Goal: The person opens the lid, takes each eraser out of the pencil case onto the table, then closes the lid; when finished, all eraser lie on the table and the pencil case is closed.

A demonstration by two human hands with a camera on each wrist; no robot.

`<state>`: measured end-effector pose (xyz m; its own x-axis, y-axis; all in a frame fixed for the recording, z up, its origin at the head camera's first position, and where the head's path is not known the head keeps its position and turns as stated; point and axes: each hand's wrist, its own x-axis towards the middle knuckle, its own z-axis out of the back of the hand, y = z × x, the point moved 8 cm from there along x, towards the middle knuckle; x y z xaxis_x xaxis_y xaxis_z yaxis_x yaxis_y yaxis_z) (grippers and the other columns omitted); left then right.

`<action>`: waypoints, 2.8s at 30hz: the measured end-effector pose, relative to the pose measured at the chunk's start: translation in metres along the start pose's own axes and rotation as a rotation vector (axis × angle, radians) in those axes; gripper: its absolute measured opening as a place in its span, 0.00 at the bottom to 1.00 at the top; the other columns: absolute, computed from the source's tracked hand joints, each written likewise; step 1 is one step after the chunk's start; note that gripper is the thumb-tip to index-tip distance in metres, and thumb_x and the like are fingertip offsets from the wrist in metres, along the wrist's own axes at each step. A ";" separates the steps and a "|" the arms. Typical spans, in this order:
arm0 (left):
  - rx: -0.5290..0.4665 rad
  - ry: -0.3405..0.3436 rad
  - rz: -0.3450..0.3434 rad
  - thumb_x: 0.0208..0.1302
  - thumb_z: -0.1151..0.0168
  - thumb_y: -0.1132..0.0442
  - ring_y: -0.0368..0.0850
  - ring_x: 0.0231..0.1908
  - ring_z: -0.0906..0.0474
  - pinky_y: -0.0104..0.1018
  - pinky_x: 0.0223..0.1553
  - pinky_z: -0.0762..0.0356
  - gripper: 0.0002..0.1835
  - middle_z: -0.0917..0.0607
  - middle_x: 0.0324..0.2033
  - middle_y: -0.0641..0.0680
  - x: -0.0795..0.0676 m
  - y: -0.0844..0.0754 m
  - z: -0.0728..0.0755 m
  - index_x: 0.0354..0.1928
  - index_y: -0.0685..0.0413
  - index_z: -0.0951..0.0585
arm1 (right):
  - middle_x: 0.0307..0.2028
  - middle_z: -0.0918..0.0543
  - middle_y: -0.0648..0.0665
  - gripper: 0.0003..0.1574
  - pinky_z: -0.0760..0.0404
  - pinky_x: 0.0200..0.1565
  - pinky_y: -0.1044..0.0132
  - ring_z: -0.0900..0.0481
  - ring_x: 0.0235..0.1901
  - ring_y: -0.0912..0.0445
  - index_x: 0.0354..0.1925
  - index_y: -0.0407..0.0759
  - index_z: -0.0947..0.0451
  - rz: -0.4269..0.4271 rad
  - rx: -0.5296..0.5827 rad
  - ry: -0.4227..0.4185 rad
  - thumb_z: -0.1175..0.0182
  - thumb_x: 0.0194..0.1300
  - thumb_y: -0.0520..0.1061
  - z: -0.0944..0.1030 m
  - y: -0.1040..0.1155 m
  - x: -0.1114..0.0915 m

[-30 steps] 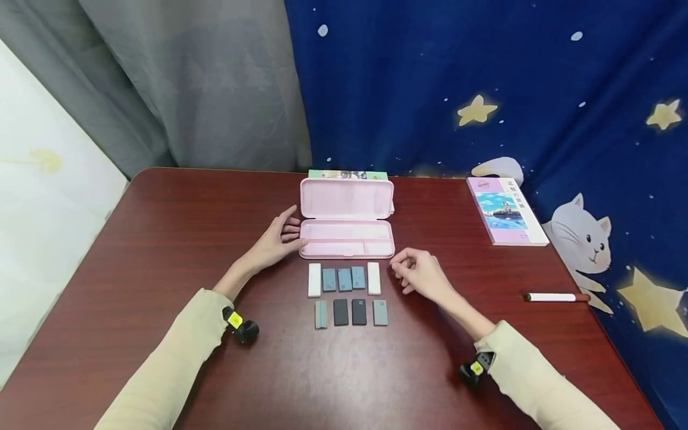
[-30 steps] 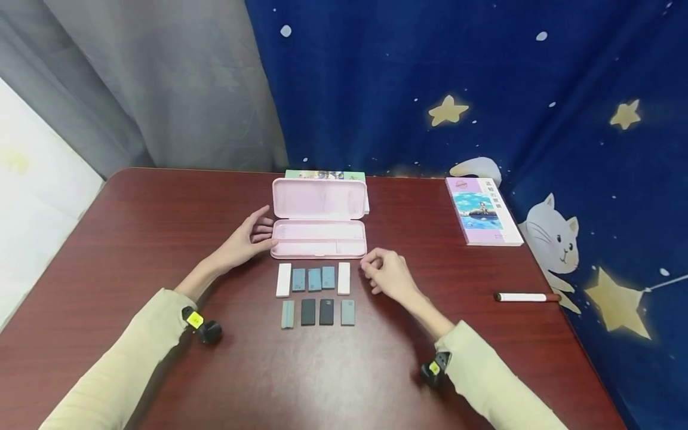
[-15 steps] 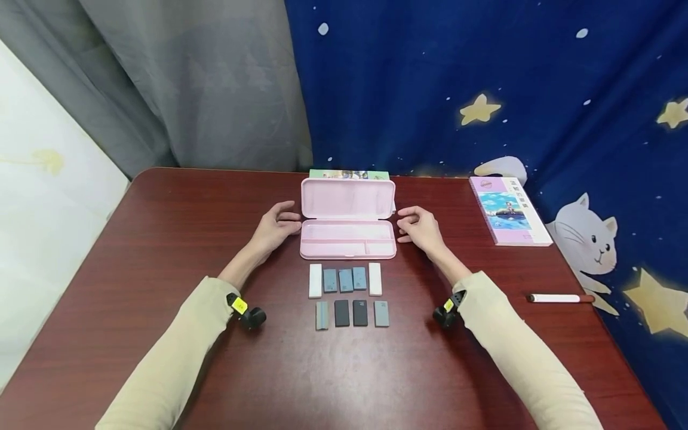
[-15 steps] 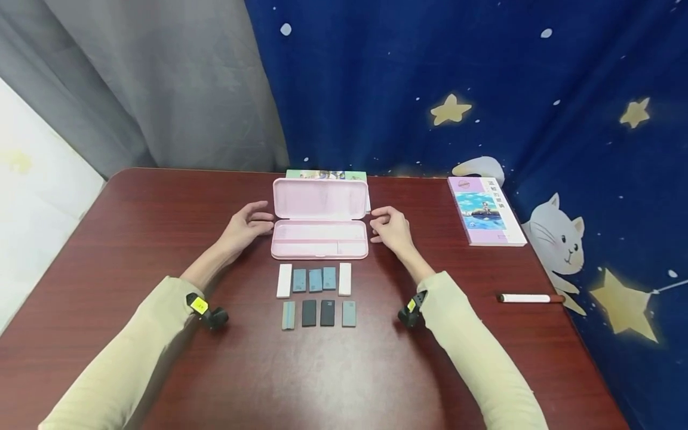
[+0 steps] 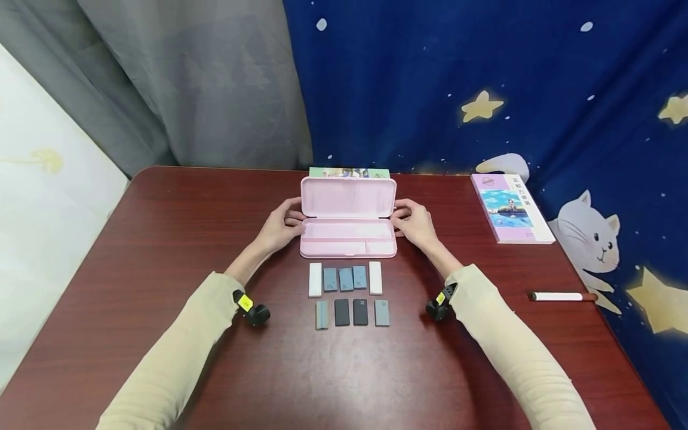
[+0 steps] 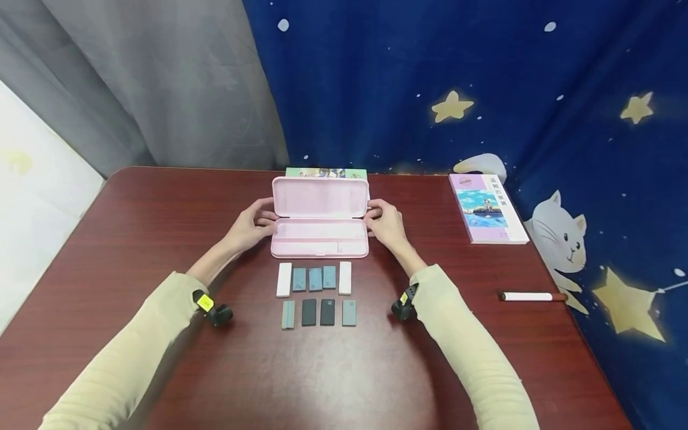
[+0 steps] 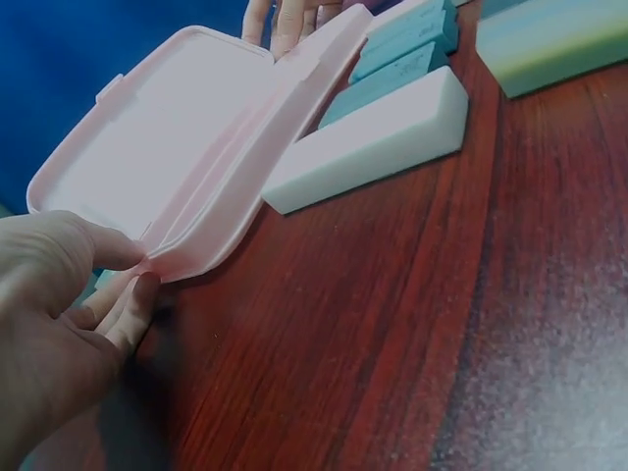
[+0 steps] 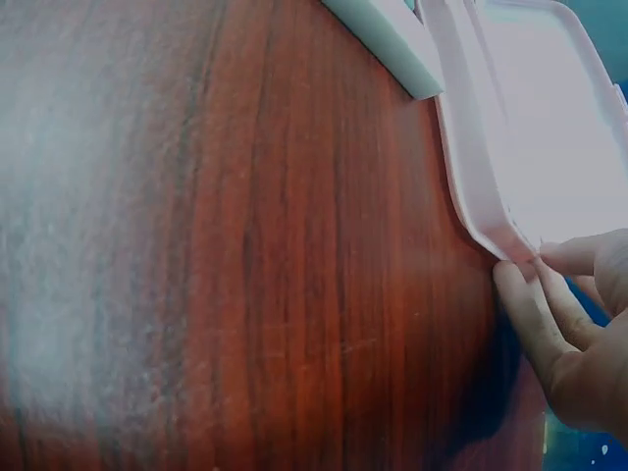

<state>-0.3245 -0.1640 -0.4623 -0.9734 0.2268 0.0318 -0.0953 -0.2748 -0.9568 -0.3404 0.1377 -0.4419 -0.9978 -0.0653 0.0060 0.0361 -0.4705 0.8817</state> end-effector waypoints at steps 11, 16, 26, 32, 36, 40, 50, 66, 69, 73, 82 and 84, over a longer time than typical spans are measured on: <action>0.147 -0.078 -0.103 0.60 0.41 0.77 0.57 0.43 0.20 0.41 0.42 0.19 0.25 0.19 0.44 0.65 -0.005 -0.008 -0.001 0.60 0.59 0.33 | 0.34 0.16 0.38 0.15 0.16 0.27 0.66 0.15 0.33 0.48 0.47 0.35 0.22 0.116 -0.155 -0.041 0.37 0.60 0.31 0.000 0.006 -0.006; 0.167 -0.100 -0.149 0.59 0.43 0.79 0.55 0.42 0.20 0.44 0.43 0.21 0.18 0.19 0.44 0.63 -0.006 -0.012 -0.002 0.49 0.59 0.29 | 0.35 0.15 0.39 0.16 0.16 0.32 0.67 0.15 0.35 0.49 0.45 0.37 0.19 0.200 -0.180 -0.040 0.37 0.59 0.28 0.003 0.007 -0.013; 0.261 -0.131 -0.256 0.62 0.49 0.80 0.50 0.41 0.20 0.43 0.43 0.21 0.13 0.17 0.43 0.59 -0.009 -0.017 -0.001 0.42 0.59 0.23 | 0.48 0.18 0.36 0.16 0.17 0.38 0.69 0.20 0.39 0.58 0.51 0.33 0.19 0.108 0.084 0.091 0.50 0.69 0.31 0.006 -0.002 -0.020; 0.282 -0.119 -0.210 0.69 0.52 0.73 0.46 0.37 0.25 0.39 0.39 0.29 0.13 0.16 0.43 0.54 -0.015 -0.014 0.003 0.46 0.53 0.19 | 0.53 0.20 0.40 0.22 0.21 0.51 0.60 0.21 0.48 0.53 0.52 0.39 0.22 0.069 -0.080 0.121 0.40 0.68 0.53 -0.001 0.006 -0.027; 0.262 -0.094 -0.150 0.72 0.46 0.58 0.44 0.41 0.23 0.41 0.45 0.27 0.08 0.16 0.46 0.52 -0.017 -0.011 0.004 0.46 0.49 0.20 | 0.54 0.21 0.40 0.28 0.25 0.55 0.54 0.22 0.52 0.48 0.55 0.41 0.26 0.082 -0.199 0.135 0.35 0.63 0.54 -0.005 0.012 -0.032; 0.268 -0.044 -0.161 0.67 0.39 0.58 0.48 0.47 0.21 0.43 0.49 0.21 0.12 0.18 0.47 0.57 -0.018 -0.012 0.000 0.49 0.55 0.22 | 0.53 0.21 0.37 0.29 0.25 0.54 0.53 0.23 0.52 0.47 0.57 0.39 0.27 0.102 -0.221 0.130 0.33 0.62 0.49 -0.009 0.012 -0.035; 0.615 0.017 -0.395 0.66 0.39 0.66 0.57 0.55 0.30 0.51 0.53 0.27 0.16 0.28 0.58 0.64 -0.027 -0.041 -0.019 0.56 0.59 0.22 | 0.66 0.37 0.28 0.24 0.41 0.63 0.41 0.41 0.64 0.33 0.61 0.39 0.25 0.432 -0.495 0.185 0.44 0.67 0.37 -0.040 0.048 -0.051; 1.120 0.247 -0.336 0.68 0.45 0.41 0.64 0.62 0.40 0.54 0.55 0.28 0.38 0.42 0.70 0.66 -0.034 -0.050 -0.066 0.74 0.48 0.41 | 0.72 0.48 0.33 0.46 0.47 0.60 0.27 0.52 0.69 0.32 0.75 0.50 0.46 0.427 -0.923 0.362 0.38 0.66 0.55 -0.078 0.057 -0.060; 1.184 0.253 -0.348 0.65 0.41 0.41 0.65 0.59 0.38 0.53 0.53 0.26 0.42 0.40 0.68 0.69 -0.032 -0.052 -0.070 0.74 0.50 0.42 | 0.72 0.49 0.31 0.47 0.46 0.59 0.26 0.51 0.68 0.30 0.75 0.49 0.48 0.419 -0.967 0.376 0.39 0.67 0.55 -0.081 0.058 -0.060; 1.287 0.291 -0.312 0.65 0.41 0.41 0.66 0.58 0.38 0.52 0.55 0.28 0.44 0.39 0.66 0.71 -0.029 -0.051 -0.077 0.75 0.54 0.45 | 0.73 0.53 0.31 0.46 0.47 0.59 0.26 0.54 0.69 0.30 0.76 0.48 0.53 0.384 -1.026 0.414 0.42 0.69 0.54 -0.085 0.055 -0.060; 1.403 0.384 -0.119 0.69 0.46 0.43 0.67 0.64 0.46 0.60 0.61 0.37 0.45 0.45 0.68 0.72 -0.025 -0.049 -0.086 0.76 0.59 0.53 | 0.73 0.64 0.27 0.45 0.46 0.58 0.25 0.62 0.69 0.29 0.76 0.40 0.67 0.267 -1.253 0.528 0.56 0.76 0.52 -0.097 0.050 -0.062; 1.413 0.392 -0.100 0.70 0.46 0.45 0.68 0.65 0.47 0.62 0.60 0.37 0.44 0.45 0.68 0.73 -0.025 -0.050 -0.088 0.75 0.61 0.52 | 0.72 0.62 0.25 0.43 0.41 0.57 0.27 0.59 0.69 0.28 0.76 0.38 0.66 0.286 -1.336 0.528 0.57 0.76 0.51 -0.100 0.052 -0.063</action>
<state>-0.2766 -0.0732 -0.4406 -0.8551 0.4695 -0.2199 -0.5018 -0.8562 0.1233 -0.2703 0.0297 -0.4433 -0.8231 -0.4644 -0.3269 0.5415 -0.8154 -0.2050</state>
